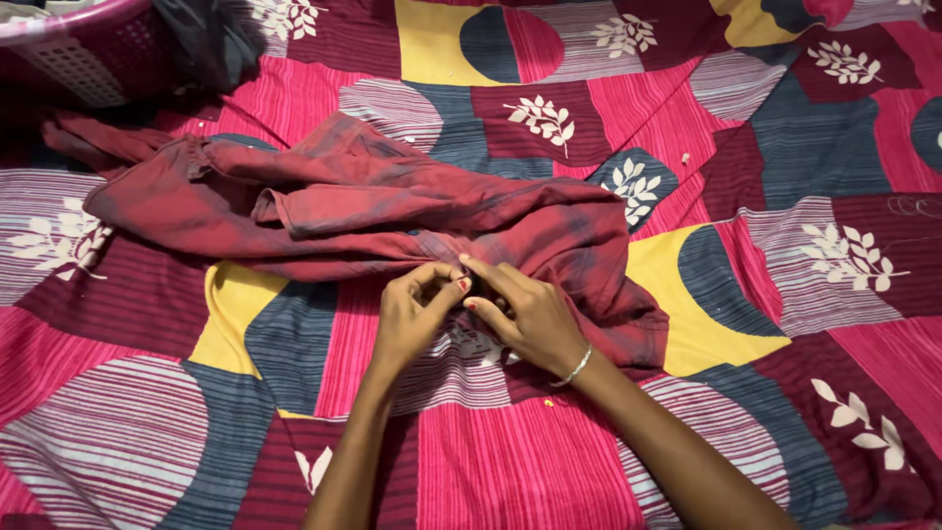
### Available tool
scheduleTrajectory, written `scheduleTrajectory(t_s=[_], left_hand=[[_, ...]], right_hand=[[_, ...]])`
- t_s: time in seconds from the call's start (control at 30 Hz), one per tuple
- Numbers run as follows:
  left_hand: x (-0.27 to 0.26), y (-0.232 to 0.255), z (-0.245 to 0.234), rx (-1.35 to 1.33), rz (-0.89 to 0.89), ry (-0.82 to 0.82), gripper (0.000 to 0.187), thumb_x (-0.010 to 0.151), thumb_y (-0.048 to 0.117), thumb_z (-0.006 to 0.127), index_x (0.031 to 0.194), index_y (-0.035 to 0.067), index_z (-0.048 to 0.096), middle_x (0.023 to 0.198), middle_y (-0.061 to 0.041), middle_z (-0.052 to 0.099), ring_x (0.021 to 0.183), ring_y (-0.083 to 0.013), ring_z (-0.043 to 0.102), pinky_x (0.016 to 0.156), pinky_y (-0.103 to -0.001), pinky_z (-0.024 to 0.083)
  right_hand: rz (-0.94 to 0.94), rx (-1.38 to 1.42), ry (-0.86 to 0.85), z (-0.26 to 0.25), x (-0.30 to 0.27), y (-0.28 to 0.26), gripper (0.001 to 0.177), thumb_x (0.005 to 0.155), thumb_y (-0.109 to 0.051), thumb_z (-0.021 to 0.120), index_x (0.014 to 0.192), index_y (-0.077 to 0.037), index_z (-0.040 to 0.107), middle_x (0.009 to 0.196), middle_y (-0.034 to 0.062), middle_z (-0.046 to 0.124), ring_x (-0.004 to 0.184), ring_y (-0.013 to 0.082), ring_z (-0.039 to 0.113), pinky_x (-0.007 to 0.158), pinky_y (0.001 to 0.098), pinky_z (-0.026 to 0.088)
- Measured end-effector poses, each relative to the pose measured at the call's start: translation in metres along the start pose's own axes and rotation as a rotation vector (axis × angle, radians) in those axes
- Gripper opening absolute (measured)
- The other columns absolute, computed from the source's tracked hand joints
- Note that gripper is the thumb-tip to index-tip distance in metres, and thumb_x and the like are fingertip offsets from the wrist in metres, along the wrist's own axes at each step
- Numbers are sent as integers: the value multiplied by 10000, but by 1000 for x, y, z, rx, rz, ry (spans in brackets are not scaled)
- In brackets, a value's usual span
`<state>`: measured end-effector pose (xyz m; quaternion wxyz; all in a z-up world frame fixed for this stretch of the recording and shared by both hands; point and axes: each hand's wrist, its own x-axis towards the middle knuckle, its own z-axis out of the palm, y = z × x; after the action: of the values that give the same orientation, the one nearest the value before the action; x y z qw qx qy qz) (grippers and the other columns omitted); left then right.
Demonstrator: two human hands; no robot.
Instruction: The person folds a green checkered shirt on a patterned bedsheet, smoothing and aligning it before placing it on a metal rack. Then the person picks up a maroon shirt from a laundry basket and begins buttoning it.
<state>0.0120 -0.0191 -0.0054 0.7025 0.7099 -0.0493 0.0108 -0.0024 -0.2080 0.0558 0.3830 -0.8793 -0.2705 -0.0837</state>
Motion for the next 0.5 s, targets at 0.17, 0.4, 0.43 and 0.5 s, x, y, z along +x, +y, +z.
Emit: scheduleTrajectory(t_s=[0.17,0.4,0.43,0.5], left_hand=[[3,-6,-9,-217,-13,-139,147,949,118,697,1017,-4,744,881,19,704,808,-36,621,746,-206,508],[-5,13,11,325,24,111,221,856,202,800,858,-3,719,703,-7,695,645,-67,630,621,-253,516],[-5,16,12,309,82,126,209,875,202,785,862,3,722,719,-1,699,657,-59,634,632,-251,516],[-5,15,11,278,197,156,194,915,203,755,869,17,728,750,10,707,681,-43,644,653,-248,517]], right_hand=[[-32,53,108,12,-3,17,348,954,-233,714,1245,-55,647,1001,135,695,866,307,721,721,388,562],[-9,46,29,17,-3,34,147,987,-125,653,1083,-16,633,965,161,662,876,361,691,709,404,534],[-6,32,15,17,-3,34,121,990,-100,636,1074,-13,632,949,168,650,873,371,684,705,405,528],[38,42,57,17,0,33,105,988,-111,666,1030,-19,638,906,159,656,824,345,693,675,397,516]])
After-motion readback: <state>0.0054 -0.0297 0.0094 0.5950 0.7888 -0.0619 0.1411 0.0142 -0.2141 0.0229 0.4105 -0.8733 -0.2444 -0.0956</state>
